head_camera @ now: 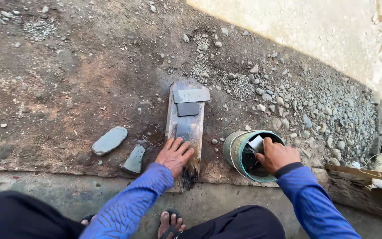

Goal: Sharpening small metal tools or blades by rubbing them against a wet whetstone.

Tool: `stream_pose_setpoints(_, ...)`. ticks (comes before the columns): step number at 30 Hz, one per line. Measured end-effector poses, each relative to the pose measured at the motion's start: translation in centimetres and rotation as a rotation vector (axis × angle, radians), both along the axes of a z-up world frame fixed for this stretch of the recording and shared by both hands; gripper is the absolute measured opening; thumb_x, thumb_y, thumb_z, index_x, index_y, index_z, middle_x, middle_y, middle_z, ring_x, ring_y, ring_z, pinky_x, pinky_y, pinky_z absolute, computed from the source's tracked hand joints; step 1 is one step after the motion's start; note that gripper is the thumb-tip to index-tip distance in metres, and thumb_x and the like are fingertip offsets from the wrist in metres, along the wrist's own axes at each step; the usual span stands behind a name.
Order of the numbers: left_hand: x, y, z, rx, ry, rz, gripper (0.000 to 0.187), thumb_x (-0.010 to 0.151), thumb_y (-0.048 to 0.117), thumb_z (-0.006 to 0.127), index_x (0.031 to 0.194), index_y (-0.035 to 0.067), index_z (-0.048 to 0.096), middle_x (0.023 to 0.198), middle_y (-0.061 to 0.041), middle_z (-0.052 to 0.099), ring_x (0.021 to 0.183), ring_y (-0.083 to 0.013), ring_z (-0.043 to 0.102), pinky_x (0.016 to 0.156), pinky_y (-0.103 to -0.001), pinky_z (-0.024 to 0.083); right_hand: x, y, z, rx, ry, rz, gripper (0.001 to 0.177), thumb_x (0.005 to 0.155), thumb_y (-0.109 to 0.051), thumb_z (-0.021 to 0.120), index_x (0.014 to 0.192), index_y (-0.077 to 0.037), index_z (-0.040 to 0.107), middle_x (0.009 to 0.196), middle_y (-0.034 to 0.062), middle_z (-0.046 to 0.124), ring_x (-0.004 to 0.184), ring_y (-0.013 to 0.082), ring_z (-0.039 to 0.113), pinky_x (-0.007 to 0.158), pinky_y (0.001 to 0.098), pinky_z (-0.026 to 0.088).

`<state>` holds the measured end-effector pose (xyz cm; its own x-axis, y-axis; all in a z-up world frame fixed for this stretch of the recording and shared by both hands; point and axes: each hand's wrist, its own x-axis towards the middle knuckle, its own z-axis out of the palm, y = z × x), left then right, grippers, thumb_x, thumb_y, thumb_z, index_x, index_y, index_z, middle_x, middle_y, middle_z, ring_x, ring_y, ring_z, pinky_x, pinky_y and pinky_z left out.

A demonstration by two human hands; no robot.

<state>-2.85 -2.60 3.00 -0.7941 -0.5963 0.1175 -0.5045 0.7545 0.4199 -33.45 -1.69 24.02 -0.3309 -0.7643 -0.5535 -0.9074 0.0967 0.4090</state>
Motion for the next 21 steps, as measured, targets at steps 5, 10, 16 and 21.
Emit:
stream_pose_setpoints(5,-0.3,3.6,2.4,0.299,0.125,0.369,0.063,0.069,0.009,0.069,0.132,0.014,0.062,0.142,-0.01,0.056,0.135,-0.0361,0.045,0.115,-0.051,0.031,9.9,-2.0,3.8,0.069,-0.18,0.116,0.047,0.094,-0.054,0.055,0.113,-0.011,0.054,0.097,0.0142,0.076,0.092,0.035,0.074,0.077,0.0507,0.057)
stream_pose_setpoints(10,1.0,3.0,6.3,0.951,0.333,0.721,0.041,0.096,0.024,0.065,0.136,0.014,0.063,0.126,-0.008,0.066,0.12,-0.0233,0.059,0.109,-0.038,0.045,10.6,-1.4,-5.8,-0.012,-0.526,0.141,0.048,0.102,-0.044,0.052,0.124,-0.002,0.061,0.096,0.0216,0.074,0.089,0.0394,0.071,0.074,0.0503,0.056)
stream_pose_setpoints(16,0.6,2.0,0.8,1.457,1.15,0.739,0.05,0.093,0.029,0.073,0.137,0.01,0.055,0.113,-0.004,0.071,0.09,-0.0107,0.07,0.084,-0.025,0.057,12.6,3.5,-12.4,-0.106,-1.671,-0.992,0.049,0.111,-0.036,0.049,0.128,0.004,0.07,0.092,0.0165,0.072,0.076,0.0264,0.064,0.073,0.0435,0.049)
stream_pose_setpoints(21,1.7,1.2,4.7,1.643,1.13,0.519,0.034,0.094,0.025,0.071,0.124,0.008,0.072,0.094,0.001,0.071,0.072,-0.0051,0.058,0.054,-0.024,0.045,15.4,5.1,-12.0,-0.182,-2.052,-1.41,0.044,0.1,-0.032,0.051,0.129,-0.002,0.064,0.108,0.0133,0.076,0.093,0.0284,0.073,0.089,0.0438,0.057)
